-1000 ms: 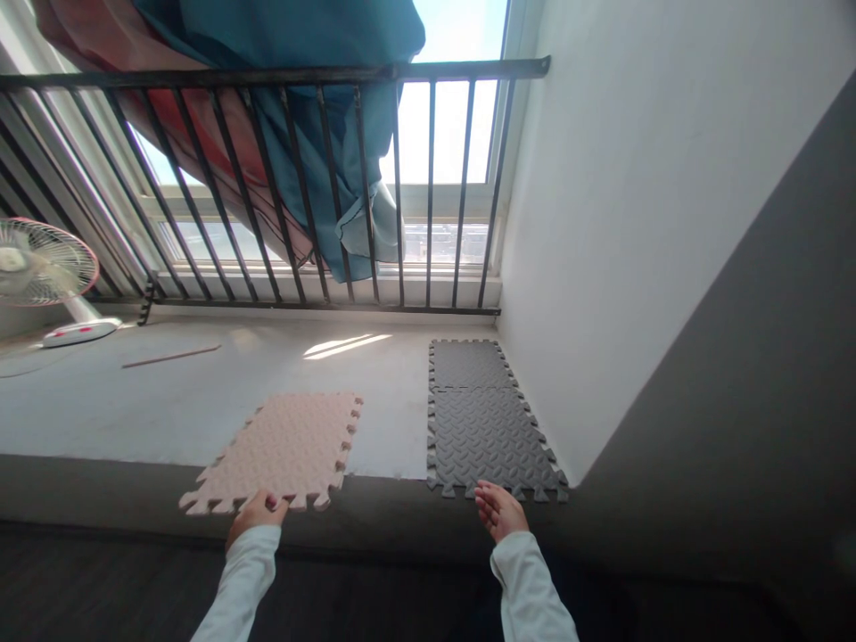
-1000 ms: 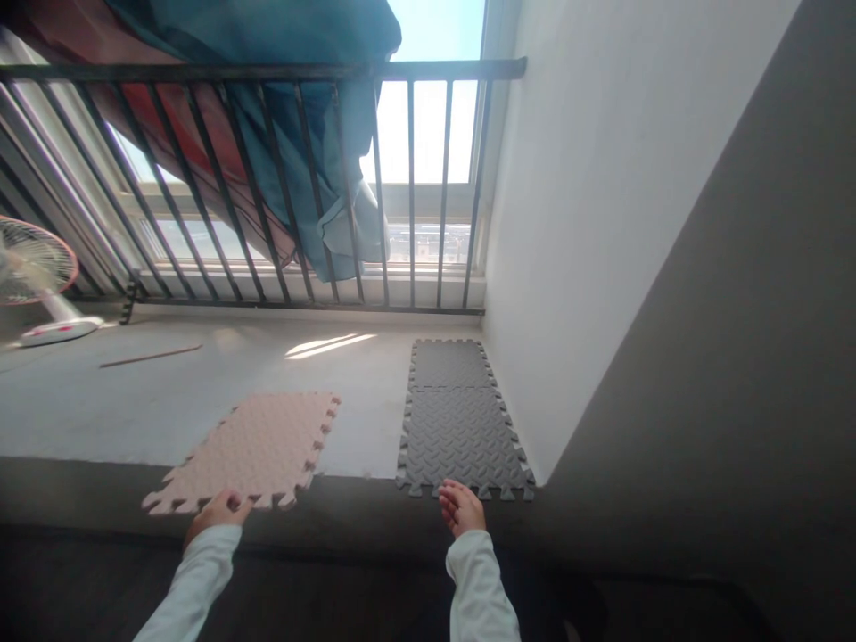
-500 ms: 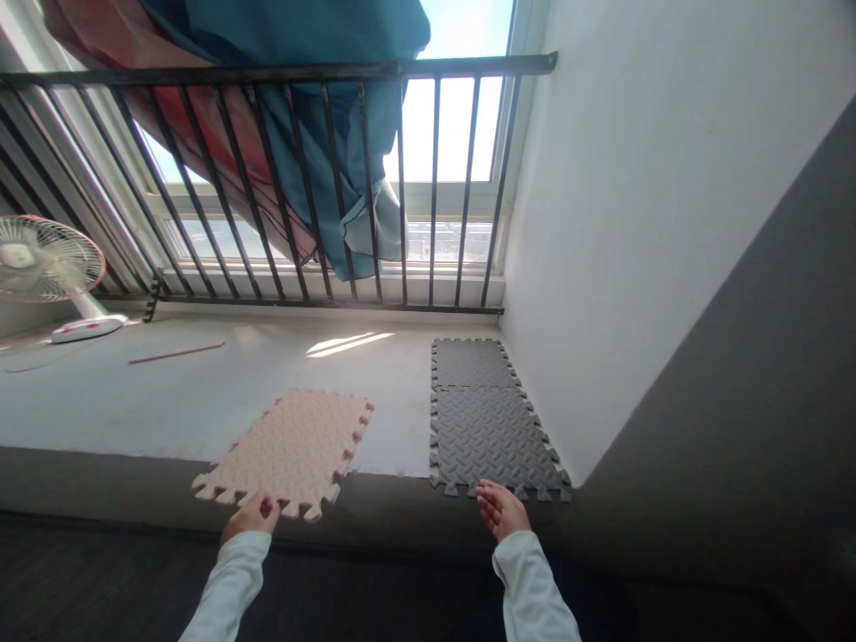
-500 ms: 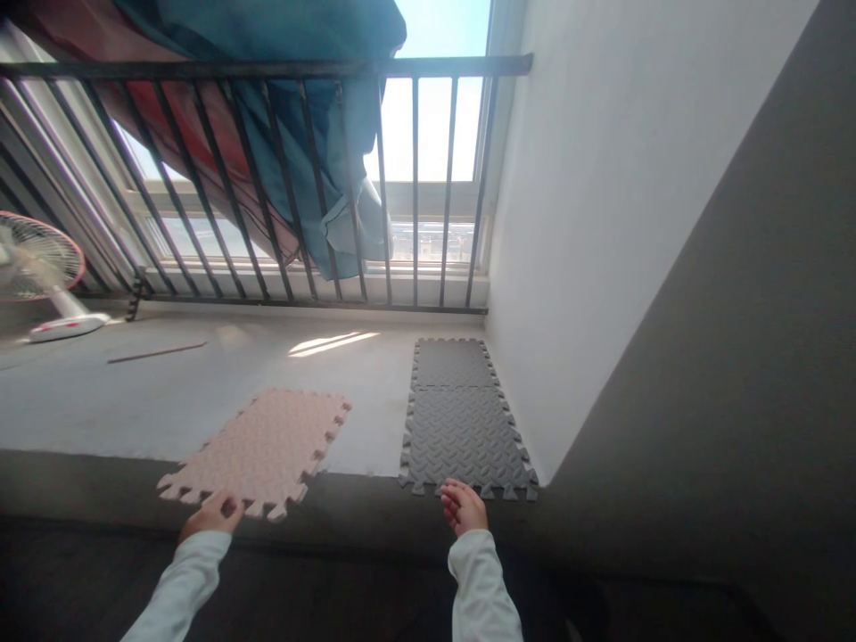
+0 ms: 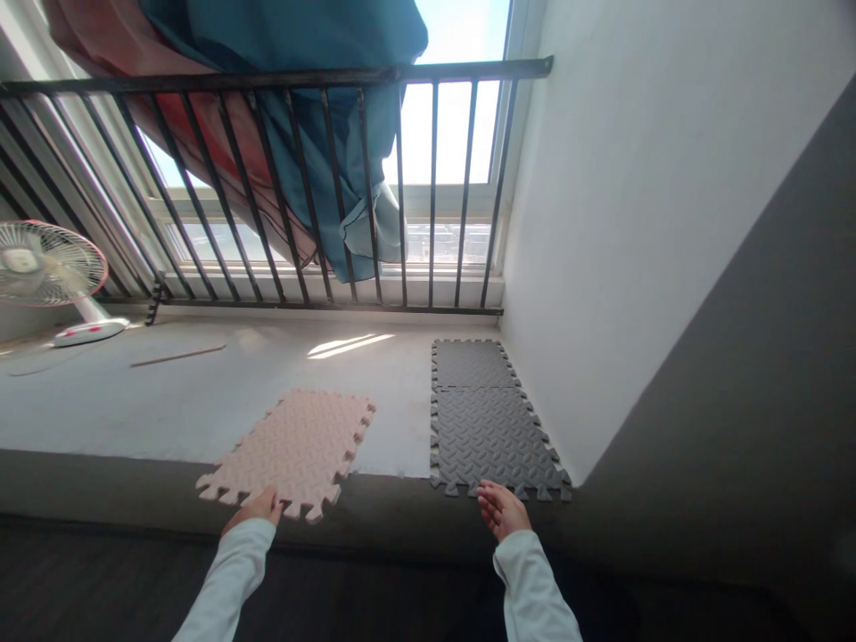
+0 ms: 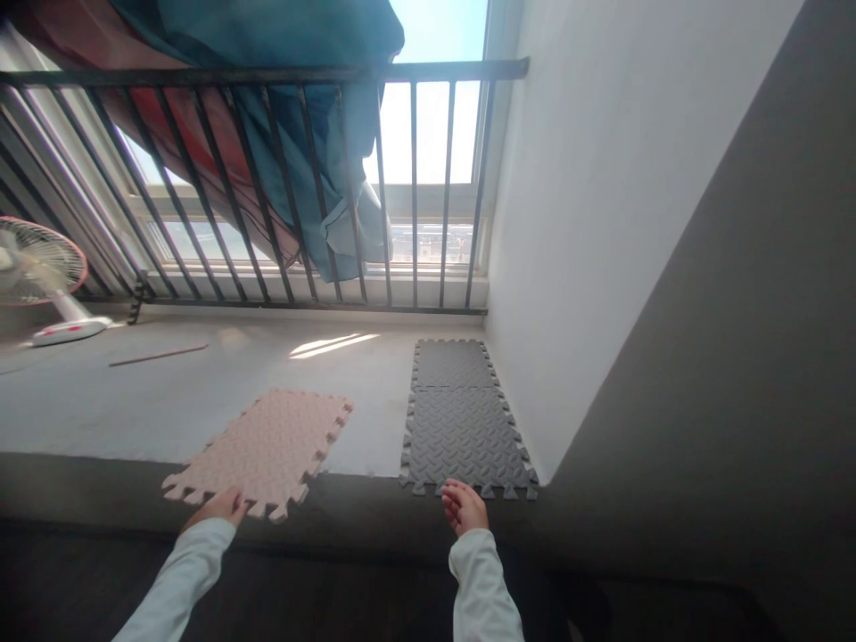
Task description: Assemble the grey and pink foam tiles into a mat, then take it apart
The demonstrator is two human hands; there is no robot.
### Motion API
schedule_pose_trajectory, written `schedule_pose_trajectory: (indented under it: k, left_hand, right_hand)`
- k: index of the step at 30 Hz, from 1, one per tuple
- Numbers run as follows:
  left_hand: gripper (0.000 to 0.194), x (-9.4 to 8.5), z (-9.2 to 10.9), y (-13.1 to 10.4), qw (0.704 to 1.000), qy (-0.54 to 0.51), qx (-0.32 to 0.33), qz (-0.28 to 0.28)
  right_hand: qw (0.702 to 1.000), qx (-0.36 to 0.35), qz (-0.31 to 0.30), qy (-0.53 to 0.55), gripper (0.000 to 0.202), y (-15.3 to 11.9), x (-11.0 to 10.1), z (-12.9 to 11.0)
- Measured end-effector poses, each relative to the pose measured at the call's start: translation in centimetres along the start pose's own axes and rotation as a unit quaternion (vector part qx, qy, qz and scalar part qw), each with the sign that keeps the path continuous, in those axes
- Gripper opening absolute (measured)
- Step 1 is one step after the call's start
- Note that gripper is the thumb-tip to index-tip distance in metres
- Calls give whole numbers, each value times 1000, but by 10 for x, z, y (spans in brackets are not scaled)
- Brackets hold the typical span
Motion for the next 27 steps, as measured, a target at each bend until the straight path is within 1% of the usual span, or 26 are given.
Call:
schedule_pose_trajectory:
  k: [2,5,7,10,13,16,20,24,27]
  left_hand:
    - [13,3,-2,3,1000,-10,-19,2]
    - [28,9,-6,5,998,-41,-49,23]
    - [37,13,-6,6,997,-42,-50,32]
    - [43,16,-6,7,998,-12,-47,28]
    - [44,15,-4,7,999,14,-35,11]
    - [43,12,-4,8,1000,17,-9,-12]
    - [46,13,-7,13,996,20,5,-81]
    - [47,12,-9,18,997,27,-1,-78]
    - [48,12,-7,18,993,24,5,-117]
  right_hand:
    - [1000,-1,0,3,26,0,0,0]
    - [1000,-1,0,7,25,1,0,0]
    - [1000,-1,2,9,26,0,0,0]
    - [1000,-1,3,10,26,0,0,0]
    - [1000,-1,2,8,27,-1,0,0]
    - [1000,-2,0,7,27,-1,1,0]
    - [1000,-4,-2,6,27,-1,2,1]
    - [1000,-7,-5,-3,27,-1,3,1]
    - [1000,-14,-6,-16,27,-1,3,1]
Point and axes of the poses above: each hand's wrist, its own y-axis towards the middle knuckle, its own x-axis out of the palm, z = x × y, the point moved 4 cm from there along y, towards the middle knuckle, and after that the axes turned 9 degrees about y, right-handed, at the moved point
